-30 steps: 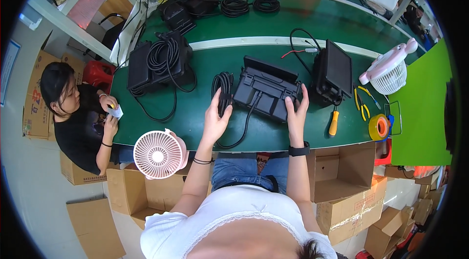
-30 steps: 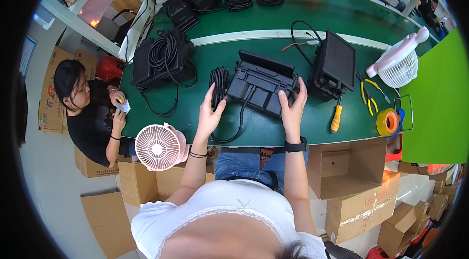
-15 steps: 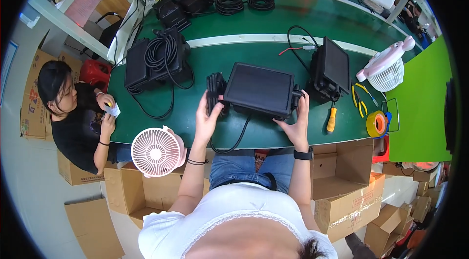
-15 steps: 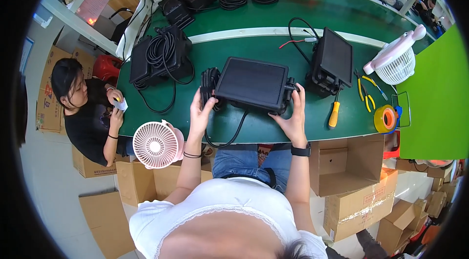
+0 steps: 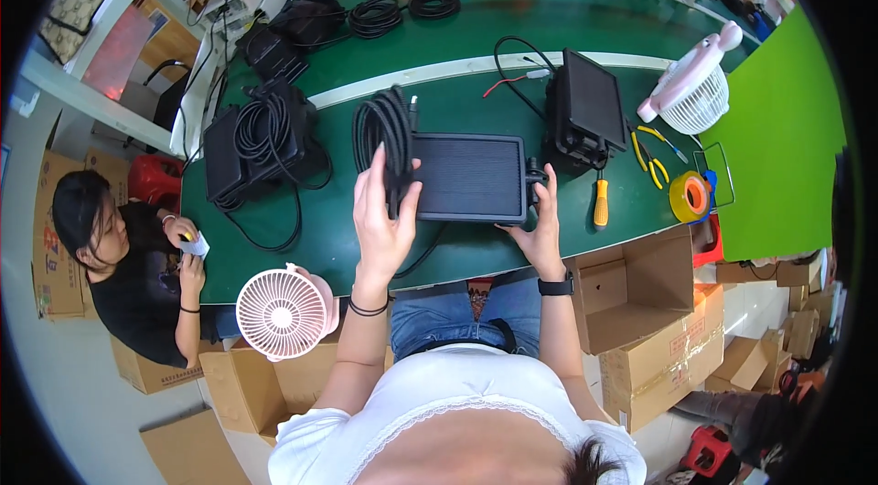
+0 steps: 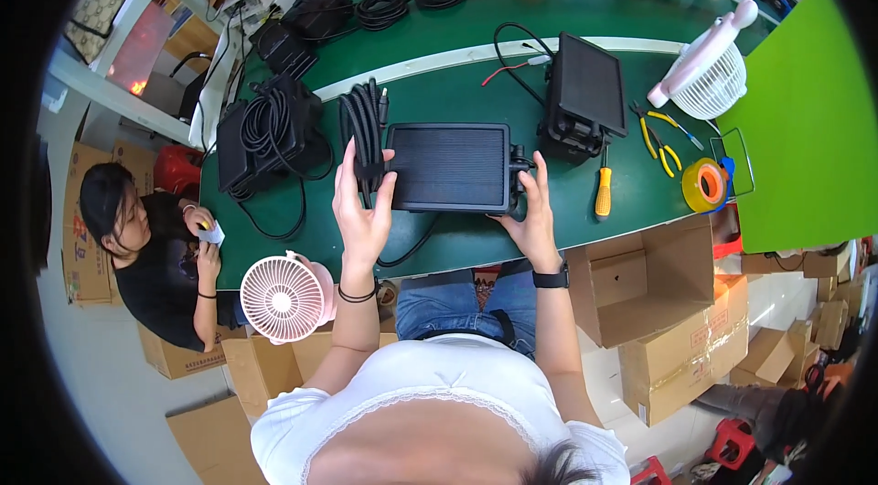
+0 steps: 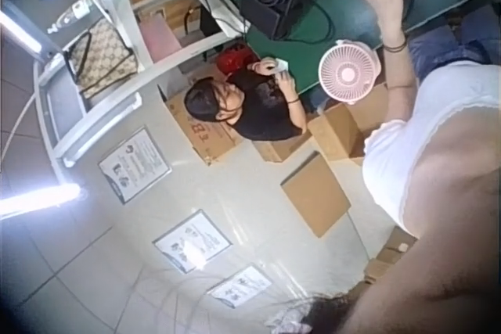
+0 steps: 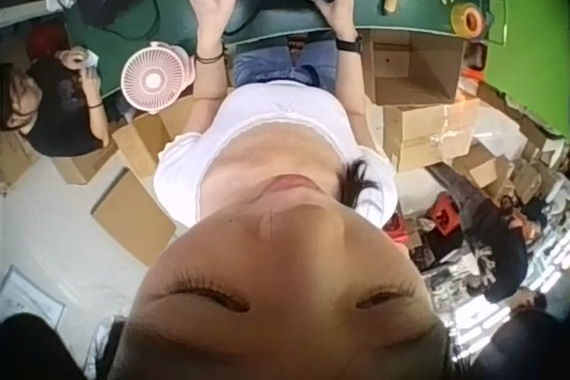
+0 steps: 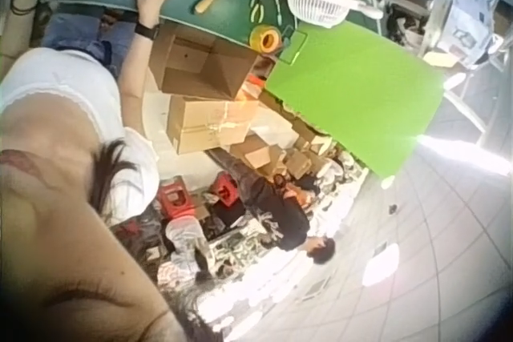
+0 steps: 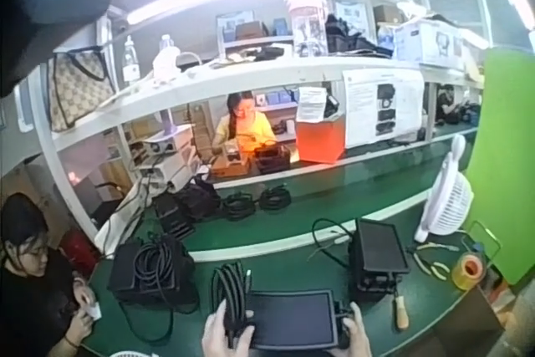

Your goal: Assembling and inspecting electronic solar units by connecting internal cables and fastening housings using a screwdriver at a production line.

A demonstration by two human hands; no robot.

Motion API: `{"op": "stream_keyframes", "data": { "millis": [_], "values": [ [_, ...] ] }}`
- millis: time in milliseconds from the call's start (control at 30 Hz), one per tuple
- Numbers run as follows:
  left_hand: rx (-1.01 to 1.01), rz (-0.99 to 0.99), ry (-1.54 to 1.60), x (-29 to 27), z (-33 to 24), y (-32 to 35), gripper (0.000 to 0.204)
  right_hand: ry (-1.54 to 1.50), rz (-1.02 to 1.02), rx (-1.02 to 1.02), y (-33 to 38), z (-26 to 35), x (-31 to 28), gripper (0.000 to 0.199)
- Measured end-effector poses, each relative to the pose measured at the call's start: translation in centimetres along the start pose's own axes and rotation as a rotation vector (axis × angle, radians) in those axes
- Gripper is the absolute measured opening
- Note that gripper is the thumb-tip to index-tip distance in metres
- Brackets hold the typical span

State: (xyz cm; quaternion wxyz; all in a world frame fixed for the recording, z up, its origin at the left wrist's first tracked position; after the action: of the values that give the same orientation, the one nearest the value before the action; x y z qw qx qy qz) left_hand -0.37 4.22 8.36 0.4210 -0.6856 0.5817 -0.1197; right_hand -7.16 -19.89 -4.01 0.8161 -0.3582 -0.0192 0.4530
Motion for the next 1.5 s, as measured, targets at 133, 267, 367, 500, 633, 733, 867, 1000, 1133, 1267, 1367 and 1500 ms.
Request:
{"op": "stream_keyframes", "data": {
  "millis": [133,267,367,500,633,733,867,1000,1133,1267,1367,1500],
  "values": [
    [0.424,0.180,-0.217,-0.1,-3.7,-1.9,0.067,-0.039,0.013,0.016,0.0,-0.1,0.0,0.109],
    [0.324,0.500,-0.178,3.9,-3.2,-1.2,0.070,-0.171,0.078,0.324,1.0,-0.8,1.1,0.115],
    [0.277,0.503,-0.147,4.2,-2.6,-0.5,0.074,-0.143,0.115,0.453,0.8,0.0,1.1,0.107],
    [0.250,0.374,-0.179,2.8,-2.6,-0.4,0.068,0.104,0.187,0.380,0.7,-0.6,1.2,0.085],
    [0.211,0.340,-0.257,2.2,-1.6,0.0,0.048,0.224,0.157,0.297,1.5,-1.4,2.2,0.077],
    [0.154,0.256,-0.357,2.4,-1.1,-0.8,0.042,0.307,0.098,0.274,0.4,0.7,3.4,0.060],
    [0.160,0.187,-0.376,2.7,0.2,-1.6,0.044,0.284,0.071,0.264,0.2,0.6,3.7,0.053],
    [0.178,0.153,-0.351,2.9,1.1,-0.7,0.043,0.267,0.083,0.265,0.2,1.0,3.4,0.052],
    [0.171,0.150,-0.359,3.2,1.0,0.7,0.043,0.290,0.071,0.231,0.4,0.4,3.4,0.049],
    [0.159,0.151,-0.372,3.2,0.8,1.0,0.042,0.290,0.080,0.251,0.1,0.7,3.6,0.048],
    [0.162,0.146,-0.370,3.2,1.1,1.0,0.043,0.309,0.090,0.252,0.0,1.0,3.6,0.047],
    [0.188,0.123,-0.328,3.4,1.1,1.0,0.052,0.313,0.068,0.235,0.1,0.5,3.5,0.046]
  ]
}}
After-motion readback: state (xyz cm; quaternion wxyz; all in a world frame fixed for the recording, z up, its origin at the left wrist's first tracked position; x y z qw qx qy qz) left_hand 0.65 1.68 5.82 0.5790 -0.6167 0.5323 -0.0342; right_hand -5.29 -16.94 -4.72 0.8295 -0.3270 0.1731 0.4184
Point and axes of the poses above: each hand's wrist, its own y-axis away from the middle knuckle, its own x-axis out of the palm, z = x × y, the point moved 2 cm from there along -y, towards the middle knuckle, and after that the axes turned 9 degrees about -z, right-handed, at the moved point
